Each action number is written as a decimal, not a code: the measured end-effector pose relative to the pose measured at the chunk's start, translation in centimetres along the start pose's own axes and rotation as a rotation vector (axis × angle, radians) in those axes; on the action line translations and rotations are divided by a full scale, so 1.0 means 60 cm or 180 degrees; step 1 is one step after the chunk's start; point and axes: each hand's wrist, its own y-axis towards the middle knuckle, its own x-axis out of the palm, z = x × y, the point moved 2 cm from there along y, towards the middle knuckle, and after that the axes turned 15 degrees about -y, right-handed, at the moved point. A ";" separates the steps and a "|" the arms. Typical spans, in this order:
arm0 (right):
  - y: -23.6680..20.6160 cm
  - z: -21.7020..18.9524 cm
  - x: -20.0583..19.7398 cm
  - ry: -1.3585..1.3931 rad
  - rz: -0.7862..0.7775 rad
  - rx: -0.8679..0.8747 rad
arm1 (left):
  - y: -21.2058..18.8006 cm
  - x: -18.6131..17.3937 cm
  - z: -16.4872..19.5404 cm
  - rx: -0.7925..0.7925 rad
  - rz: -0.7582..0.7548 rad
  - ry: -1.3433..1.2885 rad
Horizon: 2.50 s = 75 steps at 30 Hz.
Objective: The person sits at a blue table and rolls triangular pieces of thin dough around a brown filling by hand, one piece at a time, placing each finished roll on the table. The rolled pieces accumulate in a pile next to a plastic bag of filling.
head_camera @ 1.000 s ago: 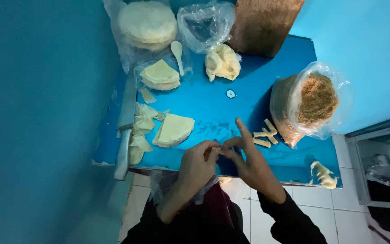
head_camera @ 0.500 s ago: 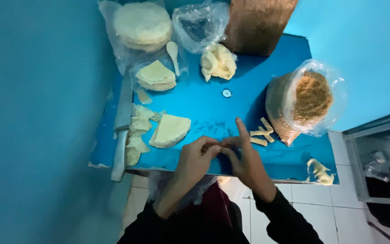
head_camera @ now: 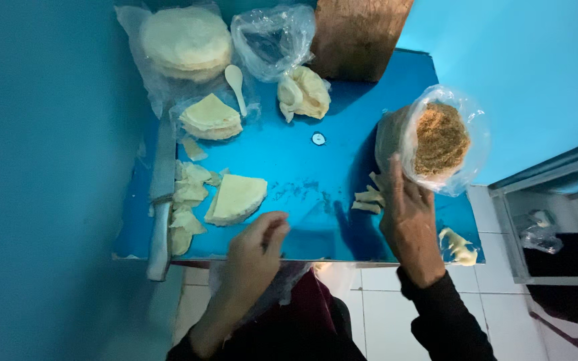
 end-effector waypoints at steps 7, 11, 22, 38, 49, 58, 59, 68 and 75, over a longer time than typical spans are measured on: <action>0.052 -0.203 0.027 0.1949 -0.0431 -0.0534 | -0.022 -0.066 0.009 0.1141 0.0765 0.1091; 0.105 -0.261 0.051 0.2711 -0.0936 -0.0685 | -0.030 -0.096 -0.005 0.0818 0.1006 0.1055; 0.167 -0.255 0.077 0.3034 -0.1474 -0.0440 | -0.010 -0.098 -0.024 0.1552 0.0770 0.1680; 0.067 -0.098 0.054 0.1174 -0.0549 -0.1150 | -0.009 -0.073 -0.026 0.1652 0.0859 0.2632; 0.022 -0.063 0.035 0.2555 -0.1087 -0.0377 | -0.005 0.013 -0.074 0.1898 -0.0897 0.2137; 0.054 -0.092 0.093 0.1311 -0.1212 -0.1246 | -0.002 0.004 -0.084 0.1735 -0.0985 0.2131; 0.057 -0.092 0.098 0.1144 -0.1120 -0.1399 | 0.000 0.002 -0.082 0.1749 -0.0972 0.2069; 0.060 -0.088 0.096 -0.0226 -0.0385 -0.1186 | 0.001 0.002 -0.084 0.1708 -0.0903 0.2073; 0.051 -0.094 0.044 0.0070 -0.0190 -0.0897 | -0.006 -0.001 -0.085 0.1736 -0.0854 0.2035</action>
